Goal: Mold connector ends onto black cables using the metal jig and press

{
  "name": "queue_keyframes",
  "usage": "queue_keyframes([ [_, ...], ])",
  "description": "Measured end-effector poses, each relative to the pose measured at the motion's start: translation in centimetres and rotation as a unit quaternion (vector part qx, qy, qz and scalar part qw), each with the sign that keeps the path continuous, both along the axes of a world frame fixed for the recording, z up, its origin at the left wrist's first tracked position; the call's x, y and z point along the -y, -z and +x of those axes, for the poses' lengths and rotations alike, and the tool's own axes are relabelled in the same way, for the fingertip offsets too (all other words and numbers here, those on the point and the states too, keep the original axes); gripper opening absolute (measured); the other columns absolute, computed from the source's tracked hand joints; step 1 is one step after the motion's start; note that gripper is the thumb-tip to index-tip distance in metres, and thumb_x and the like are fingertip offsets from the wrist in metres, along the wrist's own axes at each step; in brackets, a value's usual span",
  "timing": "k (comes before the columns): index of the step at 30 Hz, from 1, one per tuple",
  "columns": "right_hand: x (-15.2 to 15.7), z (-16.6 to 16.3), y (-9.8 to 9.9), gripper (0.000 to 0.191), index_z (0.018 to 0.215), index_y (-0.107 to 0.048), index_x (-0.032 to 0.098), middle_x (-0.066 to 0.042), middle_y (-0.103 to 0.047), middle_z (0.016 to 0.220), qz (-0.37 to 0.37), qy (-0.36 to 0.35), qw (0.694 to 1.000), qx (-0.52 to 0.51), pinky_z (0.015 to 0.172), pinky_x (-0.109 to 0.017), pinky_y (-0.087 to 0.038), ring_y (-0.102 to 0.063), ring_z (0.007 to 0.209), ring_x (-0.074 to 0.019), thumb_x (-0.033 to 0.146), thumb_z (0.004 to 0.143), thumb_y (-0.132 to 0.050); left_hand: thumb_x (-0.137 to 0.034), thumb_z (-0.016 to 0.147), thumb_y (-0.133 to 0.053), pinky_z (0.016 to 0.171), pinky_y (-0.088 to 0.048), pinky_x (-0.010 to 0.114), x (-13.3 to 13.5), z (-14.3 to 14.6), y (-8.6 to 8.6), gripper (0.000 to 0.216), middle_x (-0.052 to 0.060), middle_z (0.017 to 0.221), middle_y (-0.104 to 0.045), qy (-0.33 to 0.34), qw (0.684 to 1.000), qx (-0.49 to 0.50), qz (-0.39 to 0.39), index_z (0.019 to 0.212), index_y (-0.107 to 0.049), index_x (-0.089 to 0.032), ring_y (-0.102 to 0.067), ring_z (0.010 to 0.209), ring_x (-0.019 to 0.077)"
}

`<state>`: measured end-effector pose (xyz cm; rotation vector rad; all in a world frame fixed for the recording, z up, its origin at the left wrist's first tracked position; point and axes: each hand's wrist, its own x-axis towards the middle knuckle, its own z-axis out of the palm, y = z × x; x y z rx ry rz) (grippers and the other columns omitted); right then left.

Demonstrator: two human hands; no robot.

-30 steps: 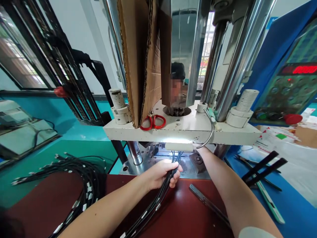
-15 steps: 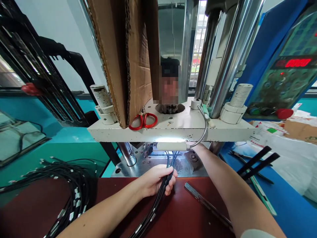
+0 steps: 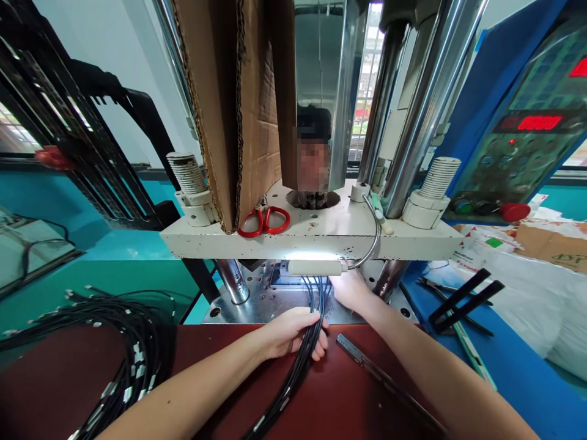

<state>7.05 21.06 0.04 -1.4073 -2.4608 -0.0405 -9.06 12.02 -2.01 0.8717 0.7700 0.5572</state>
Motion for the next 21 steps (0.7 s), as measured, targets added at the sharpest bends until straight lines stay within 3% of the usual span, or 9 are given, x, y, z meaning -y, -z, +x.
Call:
queue_keyframes([
  [2,1.3,0.0,0.8,0.022,0.093,-0.062,0.014,-0.01,-0.064,0.089,0.028,-0.038,0.998,0.041,0.079,-0.033,-0.04,-0.056,0.084,-0.0217,0.012,0.081,-0.043,-0.044,0.077,-0.049,0.061,-0.049,0.034,-0.4,-0.4,0.1,0.037,0.008,0.074,-0.06,-0.052,0.994,-0.073,0.068,0.094,-0.046,-0.012,-0.06,0.061,0.0162],
  [4,1.9,-0.2,1.3,0.025,0.094,-0.061,0.012,-0.012,-0.063,0.087,0.049,-0.051,0.995,0.066,0.079,-0.035,-0.04,-0.056,0.083,-0.0233,0.012,0.084,-0.038,-0.034,0.08,-0.045,0.071,-0.048,0.037,-0.8,-1.1,-0.2,0.032,0.012,0.092,-0.059,-0.155,0.939,-0.211,0.222,0.104,-0.045,-0.013,-0.06,0.076,0.0185],
  [6,1.9,-0.3,1.7,0.029,0.095,-0.061,0.01,-0.013,-0.063,0.089,0.058,-0.048,0.994,0.075,0.08,-0.036,-0.039,-0.056,0.085,-0.0248,0.012,0.086,-0.034,-0.022,0.081,-0.042,0.088,-0.041,0.04,-1.4,-2.1,-0.7,0.036,0.015,0.113,-0.053,-0.213,0.809,-0.355,0.417,0.115,-0.045,-0.014,-0.053,0.101,0.0229],
  [8,1.7,-0.4,1.7,0.03,0.099,-0.06,0.009,-0.015,-0.063,0.091,0.063,-0.045,0.994,0.076,0.081,-0.038,-0.039,-0.056,0.087,-0.0261,0.012,0.087,-0.033,-0.015,0.08,-0.04,0.099,-0.03,0.041,-2.2,-3.1,-1.3,0.042,0.013,0.127,-0.045,-0.166,0.68,-0.437,0.564,0.122,-0.045,-0.017,-0.04,0.118,0.0249],
  [10,1.6,-0.4,1.6,0.03,0.101,-0.06,0.01,-0.015,-0.063,0.092,0.06,-0.042,0.995,0.071,0.081,-0.038,-0.039,-0.056,0.087,-0.0262,0.012,0.086,-0.033,-0.009,0.08,-0.038,0.102,-0.025,0.042,-3.1,-3.9,-1.5,0.045,0.01,0.128,-0.047,-0.073,0.615,-0.475,0.625,0.122,-0.048,-0.018,-0.036,0.122,0.0247],
  [13,1.5,-0.1,1.3,0.032,0.105,-0.058,0.012,-0.014,-0.062,0.099,0.045,-0.045,0.996,0.058,0.084,-0.035,-0.038,-0.055,0.093,-0.0246,0.009,0.082,-0.036,-0.004,0.077,-0.037,0.105,-0.02,0.041,-4.2,-4.8,-1.1,0.046,0.009,0.125,-0.052,0.008,0.589,-0.499,0.636,0.119,-0.051,-0.018,-0.038,0.121,0.0224],
  [17,-0.1,0.7,0.8,0.043,0.106,-0.059,0.015,-0.01,-0.063,0.103,0.006,-0.027,0.999,0.035,0.082,-0.028,-0.04,-0.056,0.095,-0.0199,-0.001,0.071,-0.04,-0.001,0.072,-0.038,0.108,-0.015,0.041,-4.5,-5.5,-0.5,0.056,0.007,0.131,-0.046,0.003,0.586,-0.488,0.647,0.125,-0.046,-0.019,-0.034,0.125,0.021],
  [19,-1.5,1.1,0.5,0.04,0.098,-0.063,0.015,-0.01,-0.064,0.098,-0.011,0.009,1.0,0.018,0.078,-0.026,-0.042,-0.058,0.091,-0.0195,-0.001,0.069,-0.041,0.0,0.07,-0.039,0.107,-0.018,0.038,-4.6,-5.8,-0.5,0.061,0.008,0.135,-0.041,-0.058,0.621,-0.491,0.608,0.128,-0.041,-0.019,-0.032,0.126,0.0214],
  [21,-2.8,1.4,0.1,0.033,0.091,-0.065,0.016,-0.009,-0.066,0.088,-0.021,0.044,0.999,0.001,0.075,-0.026,-0.043,-0.059,0.085,-0.02,0.002,0.07,-0.044,-0.002,0.07,-0.039,0.102,-0.027,0.036,-5.2,-6.2,-0.8,0.059,0.011,0.129,-0.046,-0.157,0.684,-0.515,0.492,0.127,-0.042,-0.016,-0.038,0.122,0.0238],
])
